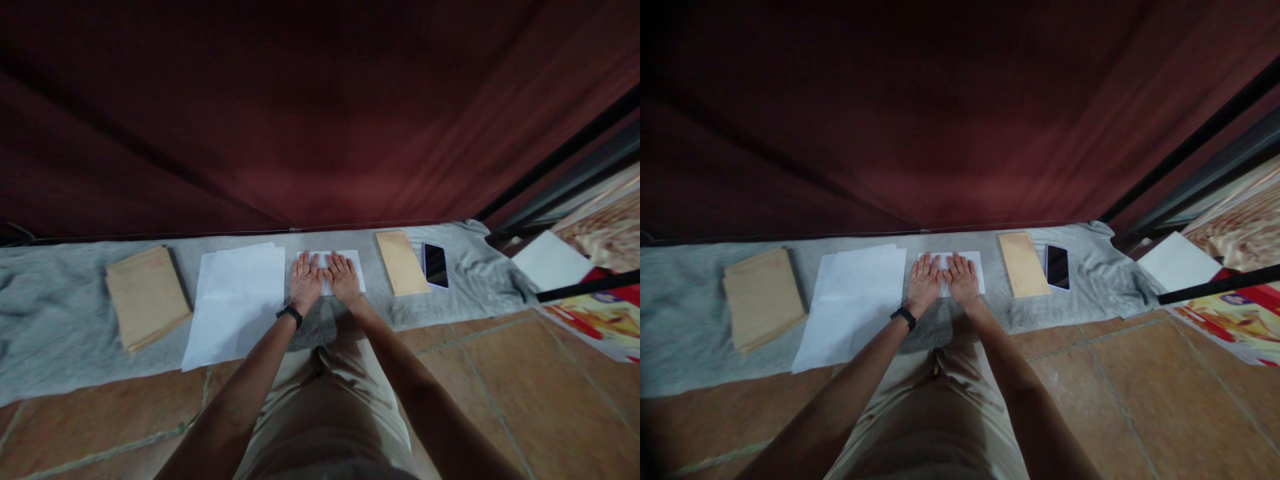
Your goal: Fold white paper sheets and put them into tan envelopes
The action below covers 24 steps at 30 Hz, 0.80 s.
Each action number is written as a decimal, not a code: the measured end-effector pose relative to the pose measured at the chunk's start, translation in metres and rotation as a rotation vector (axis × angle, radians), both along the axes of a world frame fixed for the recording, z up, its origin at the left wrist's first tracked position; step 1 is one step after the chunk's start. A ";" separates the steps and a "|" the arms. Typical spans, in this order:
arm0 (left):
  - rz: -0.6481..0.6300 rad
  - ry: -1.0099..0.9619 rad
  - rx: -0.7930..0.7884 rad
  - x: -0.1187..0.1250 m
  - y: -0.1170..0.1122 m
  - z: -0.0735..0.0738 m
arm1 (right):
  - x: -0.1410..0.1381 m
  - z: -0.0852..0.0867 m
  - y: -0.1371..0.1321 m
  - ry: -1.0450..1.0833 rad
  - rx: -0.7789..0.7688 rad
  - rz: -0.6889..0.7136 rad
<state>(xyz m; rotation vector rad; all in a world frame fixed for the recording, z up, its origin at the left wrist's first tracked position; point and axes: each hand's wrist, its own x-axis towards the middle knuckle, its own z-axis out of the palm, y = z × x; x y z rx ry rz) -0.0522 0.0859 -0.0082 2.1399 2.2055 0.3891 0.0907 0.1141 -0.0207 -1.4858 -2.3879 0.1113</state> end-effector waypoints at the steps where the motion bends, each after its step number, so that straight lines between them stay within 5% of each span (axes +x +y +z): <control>1: 0.000 0.000 0.001 0.000 0.000 0.000 | 0.003 -0.001 0.000 -0.003 0.005 -0.002; 24: 0.027 -0.036 0.025 0.001 -0.002 0.000 | 0.065 -0.002 -0.011 -0.030 0.023 -0.112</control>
